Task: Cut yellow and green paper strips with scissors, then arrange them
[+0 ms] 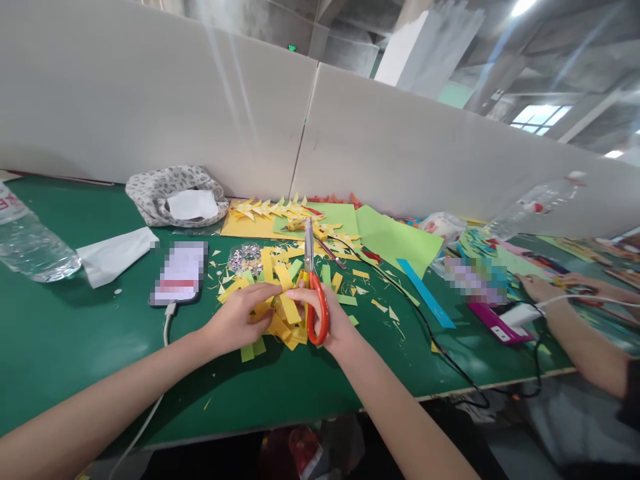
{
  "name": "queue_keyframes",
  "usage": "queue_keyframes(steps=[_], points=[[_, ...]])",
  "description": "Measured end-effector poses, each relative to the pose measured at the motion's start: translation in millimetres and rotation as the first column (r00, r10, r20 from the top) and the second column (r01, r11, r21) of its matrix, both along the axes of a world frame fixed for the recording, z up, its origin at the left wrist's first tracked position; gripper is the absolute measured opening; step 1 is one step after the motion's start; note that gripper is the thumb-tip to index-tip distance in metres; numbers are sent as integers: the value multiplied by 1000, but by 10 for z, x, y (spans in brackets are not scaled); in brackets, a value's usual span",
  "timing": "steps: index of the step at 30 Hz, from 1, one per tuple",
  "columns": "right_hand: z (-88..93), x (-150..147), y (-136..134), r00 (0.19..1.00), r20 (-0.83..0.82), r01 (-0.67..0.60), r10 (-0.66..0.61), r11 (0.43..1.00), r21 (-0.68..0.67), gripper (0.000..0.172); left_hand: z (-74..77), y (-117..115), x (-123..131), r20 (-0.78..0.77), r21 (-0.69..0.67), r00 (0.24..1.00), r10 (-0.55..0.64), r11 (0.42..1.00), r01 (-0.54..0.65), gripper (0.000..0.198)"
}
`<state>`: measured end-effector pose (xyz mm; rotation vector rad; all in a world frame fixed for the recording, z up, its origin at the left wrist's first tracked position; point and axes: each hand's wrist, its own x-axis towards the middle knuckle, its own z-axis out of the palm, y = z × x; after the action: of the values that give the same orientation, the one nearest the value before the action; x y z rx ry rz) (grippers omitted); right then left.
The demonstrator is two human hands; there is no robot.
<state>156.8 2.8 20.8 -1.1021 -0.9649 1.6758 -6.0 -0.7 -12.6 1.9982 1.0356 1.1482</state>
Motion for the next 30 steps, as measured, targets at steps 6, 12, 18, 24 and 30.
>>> queue_keyframes(steps=[6, 12, 18, 24, 30], points=[[35, -4, 27, 999, 24, -49, 49, 998, 27, 29, -25, 43, 14, 151, -209, 981, 122, 974, -89, 27], [54, 75, 104, 994, 108, 16, -29, 993, 120, 30, 20, 120, -16, 406, -466, 892, 198, 884, 16, 36], [-54, 99, 249, 979, 200, 11, -38, 991, 135, 32, 88, 137, -28, 514, -607, 811, 279, 787, 114, 39], [-68, -10, 333, 967, 248, 5, -61, 975, 220, 37, 131, 62, 9, 414, -572, 904, 111, 804, 163, 33], [-70, -22, 374, 965, 234, 62, -119, 970, 235, 36, 110, 55, 9, 372, -543, 928, 12, 814, 207, 29]])
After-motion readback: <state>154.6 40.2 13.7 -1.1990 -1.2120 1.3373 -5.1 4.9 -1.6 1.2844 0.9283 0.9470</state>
